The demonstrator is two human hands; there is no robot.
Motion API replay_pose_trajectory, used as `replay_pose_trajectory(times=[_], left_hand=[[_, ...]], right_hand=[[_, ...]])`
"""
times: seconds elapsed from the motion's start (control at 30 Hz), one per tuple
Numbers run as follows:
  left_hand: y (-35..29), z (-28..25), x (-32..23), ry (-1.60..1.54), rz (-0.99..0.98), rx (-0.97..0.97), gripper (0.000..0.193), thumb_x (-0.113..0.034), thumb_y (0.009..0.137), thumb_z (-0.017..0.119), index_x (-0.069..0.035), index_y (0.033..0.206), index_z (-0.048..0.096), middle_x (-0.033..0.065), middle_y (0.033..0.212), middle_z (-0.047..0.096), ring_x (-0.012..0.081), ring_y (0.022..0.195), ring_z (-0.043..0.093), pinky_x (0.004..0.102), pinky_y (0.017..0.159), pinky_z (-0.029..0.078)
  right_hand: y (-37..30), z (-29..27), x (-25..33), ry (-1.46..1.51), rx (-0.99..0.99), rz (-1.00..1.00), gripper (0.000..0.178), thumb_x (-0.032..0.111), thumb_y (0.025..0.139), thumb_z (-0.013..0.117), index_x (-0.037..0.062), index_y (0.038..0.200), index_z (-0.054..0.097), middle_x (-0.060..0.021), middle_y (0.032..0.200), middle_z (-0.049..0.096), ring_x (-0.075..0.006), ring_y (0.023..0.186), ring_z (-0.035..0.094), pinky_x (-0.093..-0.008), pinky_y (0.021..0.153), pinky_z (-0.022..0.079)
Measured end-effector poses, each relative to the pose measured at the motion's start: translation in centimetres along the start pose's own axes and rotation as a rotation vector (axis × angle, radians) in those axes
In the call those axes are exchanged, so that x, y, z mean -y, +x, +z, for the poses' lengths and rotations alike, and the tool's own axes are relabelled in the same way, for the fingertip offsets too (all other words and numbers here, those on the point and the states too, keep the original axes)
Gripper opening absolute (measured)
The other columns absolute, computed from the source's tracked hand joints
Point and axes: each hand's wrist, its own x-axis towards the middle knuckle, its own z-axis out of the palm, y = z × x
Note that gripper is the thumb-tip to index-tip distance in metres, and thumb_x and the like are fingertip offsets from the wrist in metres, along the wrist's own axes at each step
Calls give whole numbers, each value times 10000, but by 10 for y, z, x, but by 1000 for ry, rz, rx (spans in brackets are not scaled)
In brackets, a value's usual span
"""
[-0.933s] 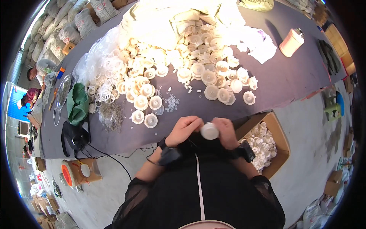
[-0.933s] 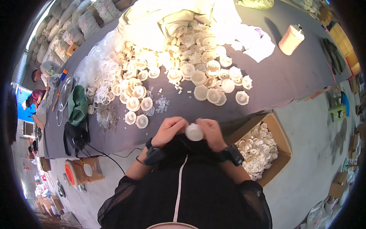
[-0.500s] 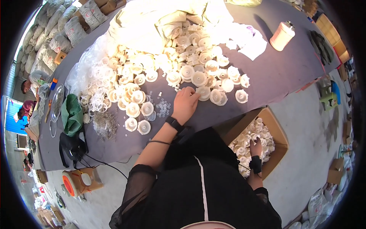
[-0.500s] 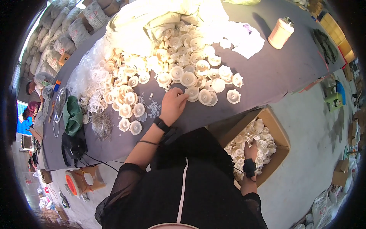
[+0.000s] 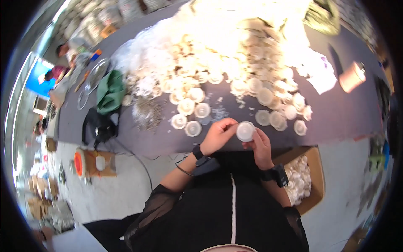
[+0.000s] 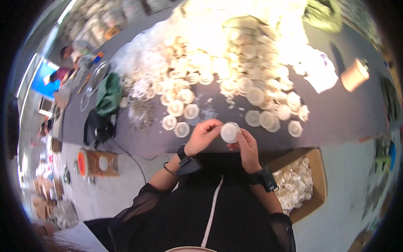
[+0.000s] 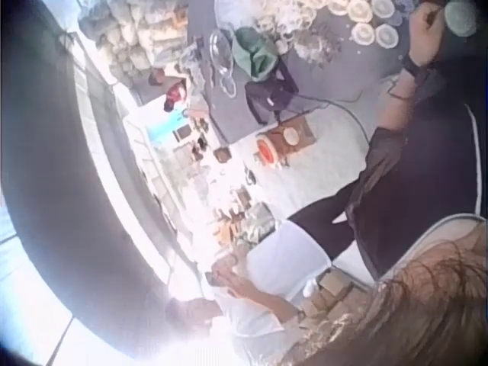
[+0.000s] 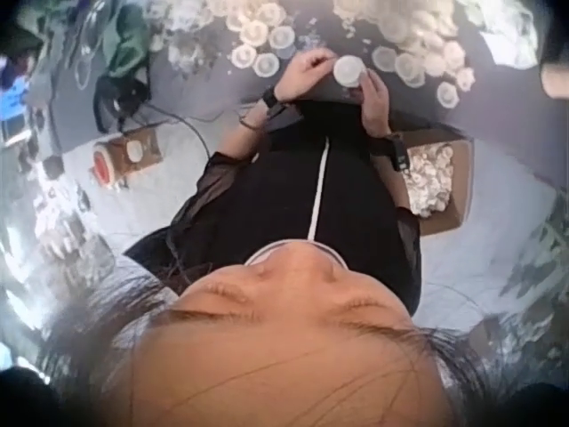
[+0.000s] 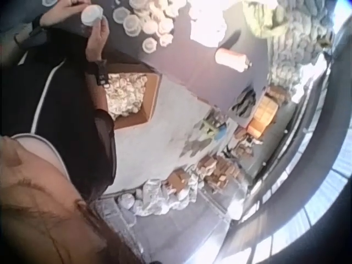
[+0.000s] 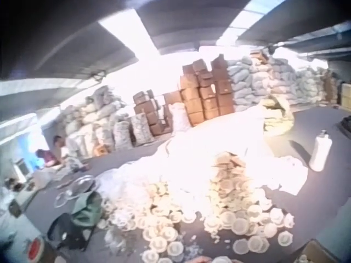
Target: Assembling small white plastic components by pressing a ring into a base.
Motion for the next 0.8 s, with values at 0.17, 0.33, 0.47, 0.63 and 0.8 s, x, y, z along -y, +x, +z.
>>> replay_pose_trajectory(times=[0.17, 0.33, 0.47, 0.63, 0.8], left_hand=[[-19, -32, -10, 340, 90, -90, 73, -71, 835, 549, -5, 857, 568, -2, 760, 559, 48, 712, 494, 201, 647, 414], [-7, -155, 14, 449, 209, -734, 82, -62, 827, 535, 4, 850, 579, 63, 783, 580, 102, 692, 520, 241, 620, 430], [16, -202, 9, 901, 307, -872, 136, -12, 733, 556, -9, 860, 605, 133, 770, 556, 252, 679, 545, 314, 628, 446], [48, -217, 6, 1133, 124, -784, 212, -171, 735, 591, -41, 900, 620, 151, 805, 558, 293, 717, 553, 358, 644, 454], [62, -217, 5, 1335, -96, -778, 278, -262, 718, 605, -64, 912, 624, 171, 840, 558, 328, 787, 559, 402, 679, 463]], right_hand=[[0, 18, -13, 16, 59, -3, 270, 200, 921, 385, -4, 1032, 521, -62, 829, 594, -100, 619, 555, -219, 571, 454], [-3, 20, -5, 93, -33, 0, 267, 206, 919, 393, -1, 1030, 519, -71, 800, 599, -115, 589, 557, -234, 548, 452], [-5, 12, -14, 152, -30, 18, 259, 200, 917, 393, 1, 1030, 516, -73, 801, 599, -122, 589, 558, -242, 538, 444], [-7, 21, -13, 134, -5, 35, 263, 202, 916, 390, -5, 1021, 513, -78, 788, 593, -135, 587, 552, -254, 541, 437], [-9, 16, -11, 130, -26, 23, 266, 202, 914, 386, -11, 1014, 509, -85, 782, 589, -147, 583, 549, -263, 537, 435]])
